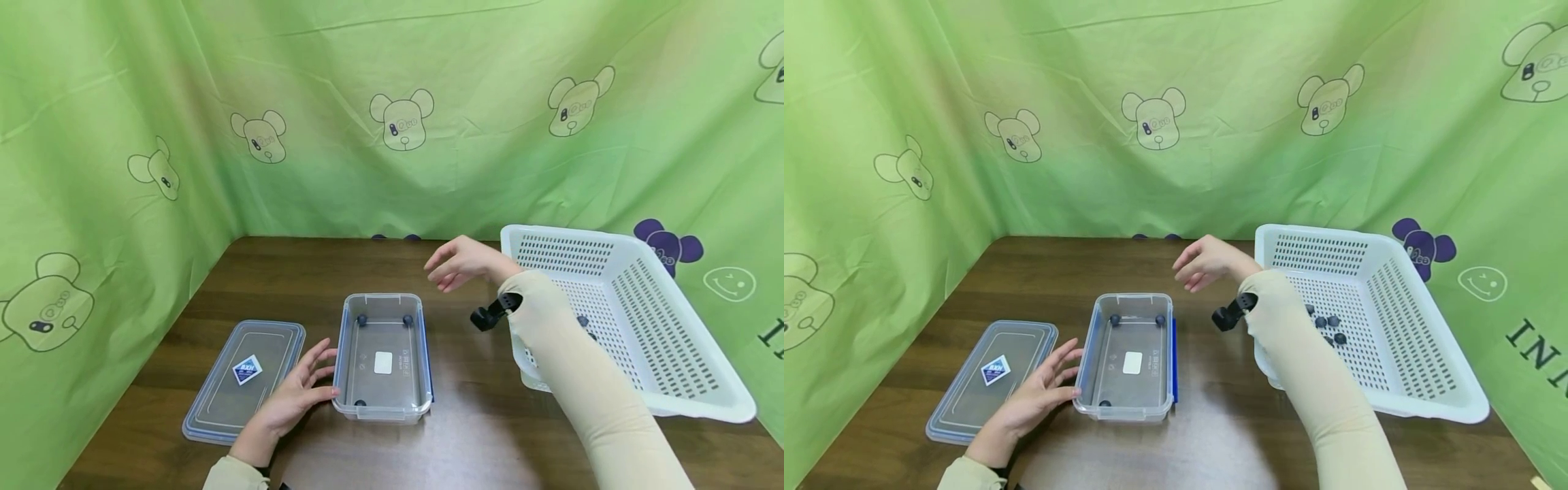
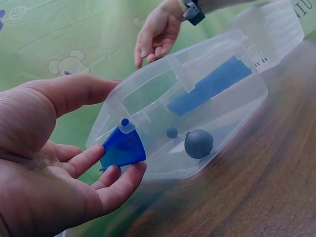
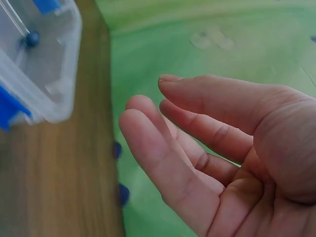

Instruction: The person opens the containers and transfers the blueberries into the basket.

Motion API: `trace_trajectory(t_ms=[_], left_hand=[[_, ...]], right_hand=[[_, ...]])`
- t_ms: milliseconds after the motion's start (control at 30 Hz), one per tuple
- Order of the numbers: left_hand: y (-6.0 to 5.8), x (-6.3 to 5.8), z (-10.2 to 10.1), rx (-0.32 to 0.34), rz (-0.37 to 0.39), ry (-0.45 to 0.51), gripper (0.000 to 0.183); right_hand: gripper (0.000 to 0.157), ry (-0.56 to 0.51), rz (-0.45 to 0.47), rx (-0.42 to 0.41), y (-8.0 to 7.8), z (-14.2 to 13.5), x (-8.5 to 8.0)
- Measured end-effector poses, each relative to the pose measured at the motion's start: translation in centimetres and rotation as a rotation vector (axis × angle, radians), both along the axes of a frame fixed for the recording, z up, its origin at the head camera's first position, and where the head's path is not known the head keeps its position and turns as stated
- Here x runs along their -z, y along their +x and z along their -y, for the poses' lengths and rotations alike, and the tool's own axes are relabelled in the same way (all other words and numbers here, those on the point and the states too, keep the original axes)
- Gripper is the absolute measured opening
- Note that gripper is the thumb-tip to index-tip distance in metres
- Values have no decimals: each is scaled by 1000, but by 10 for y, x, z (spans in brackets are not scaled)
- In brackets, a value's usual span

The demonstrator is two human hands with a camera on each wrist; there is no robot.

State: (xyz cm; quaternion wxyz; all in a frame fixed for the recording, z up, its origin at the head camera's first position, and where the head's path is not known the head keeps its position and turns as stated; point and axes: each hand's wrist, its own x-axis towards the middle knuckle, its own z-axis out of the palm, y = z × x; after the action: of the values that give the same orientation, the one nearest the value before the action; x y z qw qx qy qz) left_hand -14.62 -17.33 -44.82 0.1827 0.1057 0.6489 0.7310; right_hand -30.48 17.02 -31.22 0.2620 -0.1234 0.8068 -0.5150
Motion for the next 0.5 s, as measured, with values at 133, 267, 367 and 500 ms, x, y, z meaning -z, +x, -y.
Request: trace_trajectory(t_ms=[133,267,367,500], left_hand=[[-1,-1,-1,0,14,3,95],[0,-3,-1,-2,21,12,95],[1,-4,-1,-4,23,22,95],[2,-4,-1,0,27,31,95]], right_hand=[[31,18,8,-37,1,21,9],[32,27,19,-76,5,40,18],[34,43,32,-108,8,54,24],[32,72,44,-133,10,70,35]])
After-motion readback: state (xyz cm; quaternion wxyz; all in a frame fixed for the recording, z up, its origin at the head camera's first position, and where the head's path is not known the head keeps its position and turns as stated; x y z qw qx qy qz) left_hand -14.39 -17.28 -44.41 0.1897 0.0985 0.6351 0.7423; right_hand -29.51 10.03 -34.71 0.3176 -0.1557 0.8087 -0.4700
